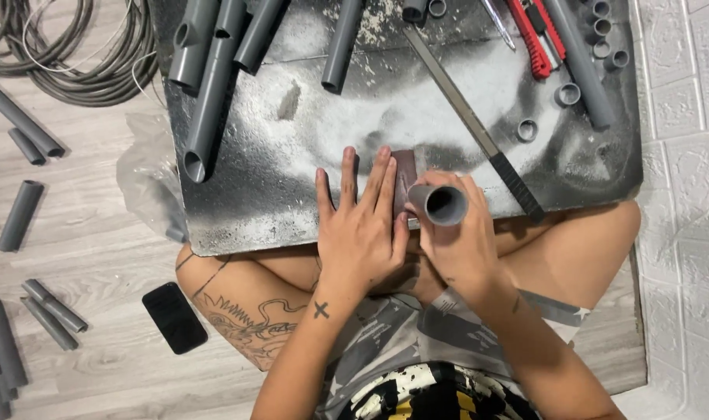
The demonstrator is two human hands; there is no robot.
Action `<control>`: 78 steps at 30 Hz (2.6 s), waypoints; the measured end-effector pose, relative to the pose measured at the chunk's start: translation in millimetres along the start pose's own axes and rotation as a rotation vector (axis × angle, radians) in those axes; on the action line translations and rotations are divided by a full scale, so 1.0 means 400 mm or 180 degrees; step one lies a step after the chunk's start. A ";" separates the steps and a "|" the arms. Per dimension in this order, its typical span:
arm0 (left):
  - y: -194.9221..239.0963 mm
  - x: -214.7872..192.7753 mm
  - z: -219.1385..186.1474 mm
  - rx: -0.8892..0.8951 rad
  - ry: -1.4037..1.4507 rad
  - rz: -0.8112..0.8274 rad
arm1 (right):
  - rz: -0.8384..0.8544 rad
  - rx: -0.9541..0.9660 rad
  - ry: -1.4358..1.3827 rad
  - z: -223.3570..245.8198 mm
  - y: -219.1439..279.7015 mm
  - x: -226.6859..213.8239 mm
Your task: The person sits on the floor and uses a sanding block to smooth the edges of several gray plastic pipes and fittings. They hold the pipes in one hand and rub the sanding block against the cut ends and outer surfaces, occasionally rotating the pieces to access different areas.
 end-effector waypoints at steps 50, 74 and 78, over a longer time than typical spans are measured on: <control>-0.030 -0.401 -0.210 0.0492 0.3826 -0.0421 | -0.0624 0.1154 -0.6629 0.109 0.075 -0.039; -0.430 -0.776 0.141 0.0844 0.2791 -0.2331 | 0.2125 0.0875 -0.3371 -0.256 0.211 0.292; -0.420 -0.793 0.155 0.0810 0.2825 -0.2398 | 0.2345 0.1146 -0.3418 -0.370 0.296 0.380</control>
Point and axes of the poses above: each hand's wrist, its own y-axis away from the middle knuckle, its own x-axis out of the palm, z = x × y, the point moved 5 cm from there along -y, towards the middle knuckle, and after that the axes turned 6 degrees about -x, right-handed, at the moved point
